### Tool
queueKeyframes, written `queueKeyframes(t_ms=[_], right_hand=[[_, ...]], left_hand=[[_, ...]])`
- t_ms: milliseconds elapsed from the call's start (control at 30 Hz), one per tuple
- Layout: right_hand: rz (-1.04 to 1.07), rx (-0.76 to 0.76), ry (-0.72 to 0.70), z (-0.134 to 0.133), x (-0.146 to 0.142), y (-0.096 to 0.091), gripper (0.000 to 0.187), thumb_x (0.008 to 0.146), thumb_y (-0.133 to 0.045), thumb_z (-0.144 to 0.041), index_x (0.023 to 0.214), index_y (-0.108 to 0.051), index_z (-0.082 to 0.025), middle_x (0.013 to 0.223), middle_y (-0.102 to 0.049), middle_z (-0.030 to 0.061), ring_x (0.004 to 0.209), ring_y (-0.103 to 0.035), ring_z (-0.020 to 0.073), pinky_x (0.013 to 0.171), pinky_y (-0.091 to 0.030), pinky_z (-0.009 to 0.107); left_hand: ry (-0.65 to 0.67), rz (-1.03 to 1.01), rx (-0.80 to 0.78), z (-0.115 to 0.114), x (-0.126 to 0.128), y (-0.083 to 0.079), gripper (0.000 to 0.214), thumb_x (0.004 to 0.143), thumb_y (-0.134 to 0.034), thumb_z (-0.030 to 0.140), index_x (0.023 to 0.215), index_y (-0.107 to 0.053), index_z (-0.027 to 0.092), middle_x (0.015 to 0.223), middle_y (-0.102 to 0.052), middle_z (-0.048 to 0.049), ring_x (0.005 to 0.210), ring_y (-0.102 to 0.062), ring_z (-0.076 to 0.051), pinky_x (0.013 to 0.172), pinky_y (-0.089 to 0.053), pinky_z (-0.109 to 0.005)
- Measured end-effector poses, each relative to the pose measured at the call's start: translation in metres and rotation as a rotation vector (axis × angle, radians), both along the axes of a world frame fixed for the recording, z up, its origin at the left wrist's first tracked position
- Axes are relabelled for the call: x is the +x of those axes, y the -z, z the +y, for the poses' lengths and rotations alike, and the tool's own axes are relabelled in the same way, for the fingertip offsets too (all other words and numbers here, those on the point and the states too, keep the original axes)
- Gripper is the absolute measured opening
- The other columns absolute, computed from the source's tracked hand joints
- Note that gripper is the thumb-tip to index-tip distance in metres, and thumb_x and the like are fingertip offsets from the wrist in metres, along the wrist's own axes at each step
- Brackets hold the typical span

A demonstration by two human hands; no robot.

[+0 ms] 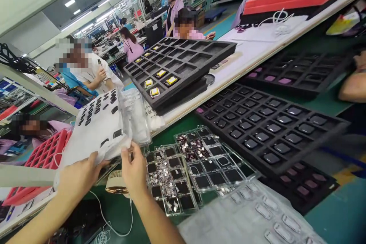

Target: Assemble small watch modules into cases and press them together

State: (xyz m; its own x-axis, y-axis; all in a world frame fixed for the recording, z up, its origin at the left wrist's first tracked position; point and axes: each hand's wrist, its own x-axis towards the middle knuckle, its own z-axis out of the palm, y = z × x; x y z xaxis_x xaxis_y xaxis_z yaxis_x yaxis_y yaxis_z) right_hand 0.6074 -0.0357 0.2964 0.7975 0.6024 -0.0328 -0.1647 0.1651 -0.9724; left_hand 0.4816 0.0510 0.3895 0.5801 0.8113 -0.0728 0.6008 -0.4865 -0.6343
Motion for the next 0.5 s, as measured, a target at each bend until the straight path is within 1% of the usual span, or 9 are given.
queueKeyframes(t_ms=[100, 167, 233, 300, 400, 467, 500], right_hand=[[0.014, 0.051, -0.013, 0.004, -0.005, -0.013, 0.036, 0.105, -0.053, -0.046, 0.124, -0.069, -0.020, 0.104, -0.080, 0.0074, 0.094, -0.076, 0.0234, 0.083, -0.059, 0.031], [-0.025, 0.050, -0.011, 0.006, -0.006, -0.016, 0.034, 0.106, -0.052, -0.043, 0.124, -0.069, -0.021, 0.106, -0.080, 0.0076, 0.097, -0.077, 0.0241, 0.085, -0.060, 0.032], [-0.118, -0.019, -0.018, 0.004, -0.002, -0.013, 0.033, 0.107, -0.048, -0.039, 0.124, -0.070, -0.021, 0.108, -0.080, 0.0080, 0.099, -0.077, 0.0237, 0.085, -0.060, 0.032], [-0.242, -0.135, -0.052, -0.002, 0.009, -0.006, 0.032, 0.107, -0.047, -0.035, 0.121, -0.072, -0.021, 0.108, -0.080, 0.0077, 0.098, -0.077, 0.0226, 0.085, -0.060, 0.030], [-0.379, -0.302, -0.084, -0.010, 0.046, 0.001, 0.028, 0.106, -0.049, -0.029, 0.111, -0.076, -0.021, 0.109, -0.080, 0.0088, 0.098, -0.076, 0.0238, 0.088, -0.057, 0.031], [-0.441, -0.410, -0.077, -0.002, 0.082, -0.003, 0.027, 0.105, -0.050, -0.027, 0.111, -0.076, -0.021, 0.114, -0.078, 0.0112, 0.103, -0.074, 0.0265, 0.092, -0.055, 0.035], [-0.479, -0.467, -0.083, 0.009, 0.102, -0.007, 0.027, 0.106, -0.050, -0.027, 0.113, -0.076, -0.021, 0.117, -0.077, 0.0124, 0.106, -0.073, 0.0274, 0.094, -0.054, 0.036]], left_hand=[[-0.029, 0.027, 0.027, 0.001, 0.001, -0.010, 0.054, 0.106, -0.044, 0.063, 0.114, -0.073, 0.018, 0.074, -0.080, -0.0148, 0.076, -0.080, -0.042, 0.058, -0.050, -0.038], [-0.035, 0.041, 0.074, 0.001, 0.001, -0.013, 0.054, 0.106, -0.043, 0.063, 0.106, -0.073, 0.019, 0.071, -0.079, -0.0142, 0.076, -0.080, -0.041, 0.057, -0.047, -0.036], [-0.023, 0.041, 0.111, 0.001, -0.002, -0.012, 0.052, 0.106, -0.043, 0.061, 0.102, -0.074, 0.019, 0.068, -0.078, -0.0129, 0.074, -0.080, -0.039, 0.056, -0.044, -0.034], [0.015, 0.007, 0.115, 0.003, -0.006, -0.008, 0.048, 0.105, -0.047, 0.059, 0.105, -0.076, 0.020, 0.066, -0.077, -0.0113, 0.070, -0.080, -0.037, 0.054, -0.040, -0.033], [0.087, -0.064, 0.078, 0.005, -0.011, 0.002, 0.045, 0.103, -0.052, 0.054, 0.117, -0.077, 0.019, 0.067, -0.078, -0.0107, 0.066, -0.079, -0.035, 0.053, -0.039, -0.033], [0.103, -0.099, 0.055, 0.006, -0.013, 0.008, 0.045, 0.103, -0.053, 0.052, 0.121, -0.077, 0.018, 0.068, -0.079, -0.0117, 0.066, -0.079, -0.034, 0.054, -0.039, -0.033], [0.100, -0.111, 0.045, 0.006, -0.013, 0.010, 0.045, 0.103, -0.053, 0.051, 0.121, -0.077, 0.018, 0.069, -0.079, -0.0121, 0.067, -0.079, -0.034, 0.054, -0.040, -0.032]])
